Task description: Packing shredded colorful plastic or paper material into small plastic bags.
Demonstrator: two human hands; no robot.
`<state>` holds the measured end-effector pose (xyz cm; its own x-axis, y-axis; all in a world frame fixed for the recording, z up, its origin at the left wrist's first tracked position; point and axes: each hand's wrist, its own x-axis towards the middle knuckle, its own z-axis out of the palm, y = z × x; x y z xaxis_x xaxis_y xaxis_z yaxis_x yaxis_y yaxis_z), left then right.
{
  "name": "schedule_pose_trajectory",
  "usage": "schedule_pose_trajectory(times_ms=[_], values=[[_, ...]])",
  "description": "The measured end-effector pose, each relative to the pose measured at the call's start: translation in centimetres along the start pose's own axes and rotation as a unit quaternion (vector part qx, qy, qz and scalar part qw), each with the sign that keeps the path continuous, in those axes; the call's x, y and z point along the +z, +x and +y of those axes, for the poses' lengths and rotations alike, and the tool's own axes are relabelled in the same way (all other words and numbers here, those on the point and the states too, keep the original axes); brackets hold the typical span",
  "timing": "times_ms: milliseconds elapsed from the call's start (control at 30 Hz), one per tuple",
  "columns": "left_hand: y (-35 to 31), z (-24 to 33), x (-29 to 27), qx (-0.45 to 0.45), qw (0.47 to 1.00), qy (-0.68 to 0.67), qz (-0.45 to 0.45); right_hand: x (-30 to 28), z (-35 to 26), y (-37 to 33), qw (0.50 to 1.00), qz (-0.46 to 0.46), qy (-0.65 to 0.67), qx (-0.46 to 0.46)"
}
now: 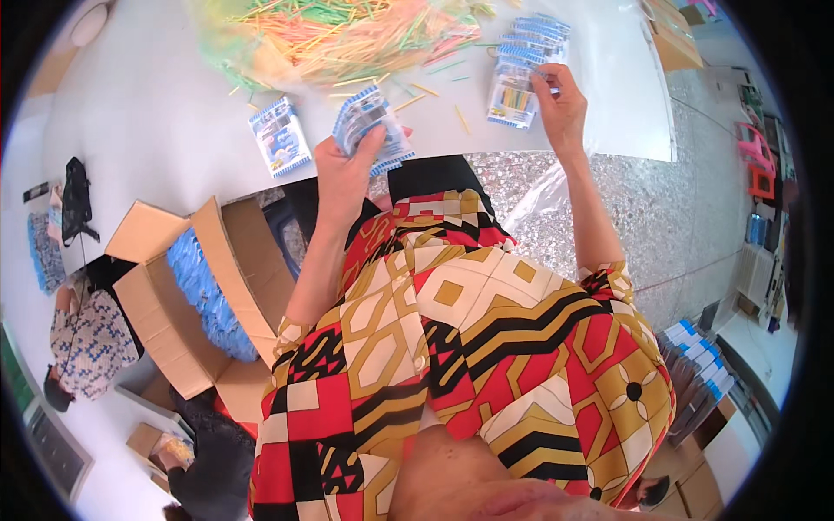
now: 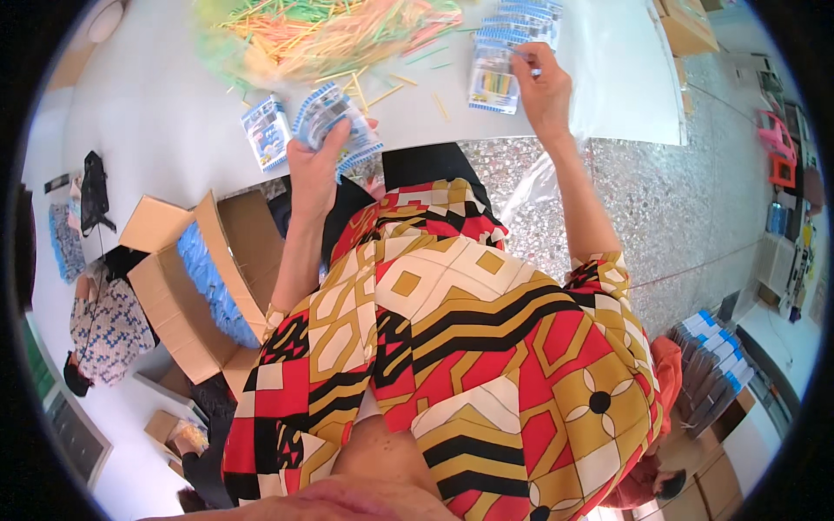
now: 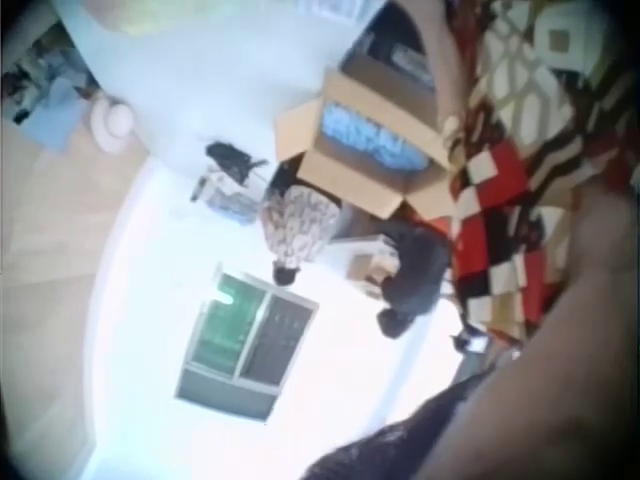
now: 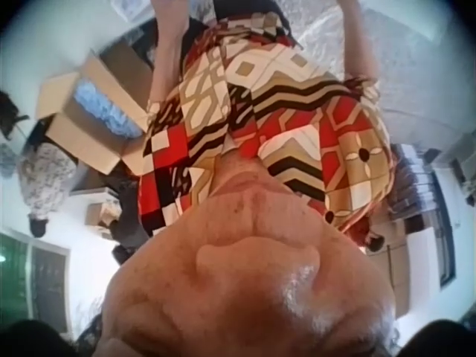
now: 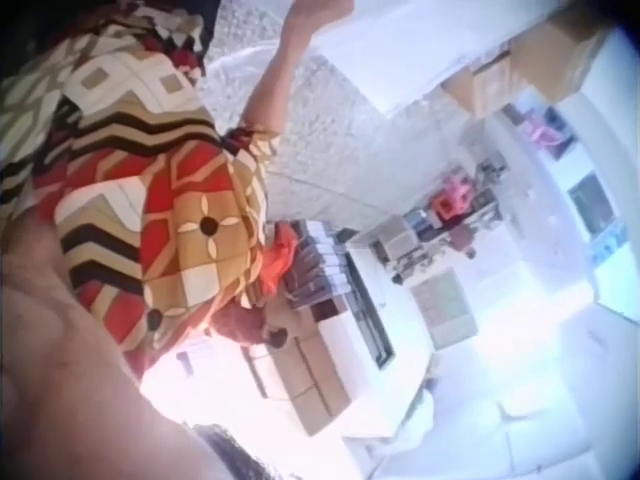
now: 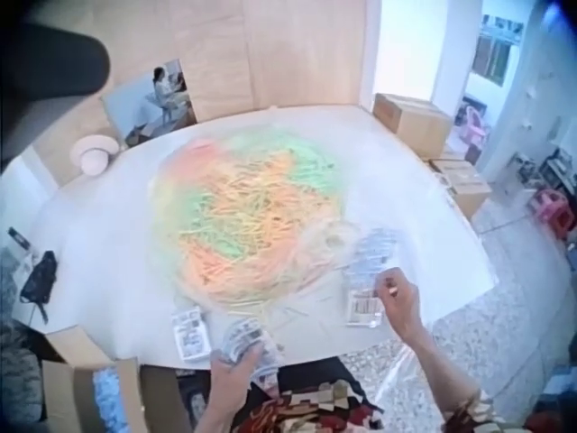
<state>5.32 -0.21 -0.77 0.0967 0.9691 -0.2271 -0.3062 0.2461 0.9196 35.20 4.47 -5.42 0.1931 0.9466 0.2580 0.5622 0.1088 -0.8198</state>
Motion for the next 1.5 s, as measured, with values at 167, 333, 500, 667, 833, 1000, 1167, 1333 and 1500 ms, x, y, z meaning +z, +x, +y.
schedule_pose_trajectory(times_ms=[167, 333, 500, 667, 833, 1000, 1167, 1333, 1500], values=[[0.5, -0.9, -0.3, -0.012, 0.999, 0.035, 0.013, -0.6, -1.6, 0.4, 0.973, 0.095, -0.173, -0.121], [0.5, -0.7, -0.1, 0.001, 1.0, -0.005, 0.003, 1.2, -6.9, -0.6, 0.993, 0.019, -0.058, -0.105], [0.2, -0.1, 0.1, 0.032, 0.999, 0.002, 0.016, 4.4, -12.2, -1.0, 0.961, -0.226, 0.145, -0.058], [-0.2, 0.2, -0.9, 0.049, 0.998, 0.038, 0.028, 6.3, -14.3, -0.1, 0.924, -0.327, 0.14, -0.138], [-0.1, -0.4, -1.9, 0.068, 0.995, 0.053, 0.042, 7.6, -15.4, -0.4, 0.91, -0.33, 0.104, -0.228], [-0.6, 0.5, -0.9, 0.071, 0.995, 0.017, 0.067, 7.9, -14.6, 0.2, 0.926, -0.292, 0.116, -0.209], [-1.0, 0.9, -2.6, 0.004, 0.997, 0.069, -0.019, 6.9, -15.1, 1.0, 0.923, -0.307, 0.121, -0.198], [-0.8, 0.8, -2.6, 0.063, 0.995, 0.074, 0.007, 7.0, -15.3, 0.9, 0.924, -0.296, 0.109, -0.218], [-0.7, 0.9, -2.6, 0.081, 0.994, 0.053, 0.055, 6.2, -16.8, 0.6, 0.92, -0.247, 0.117, -0.28]])
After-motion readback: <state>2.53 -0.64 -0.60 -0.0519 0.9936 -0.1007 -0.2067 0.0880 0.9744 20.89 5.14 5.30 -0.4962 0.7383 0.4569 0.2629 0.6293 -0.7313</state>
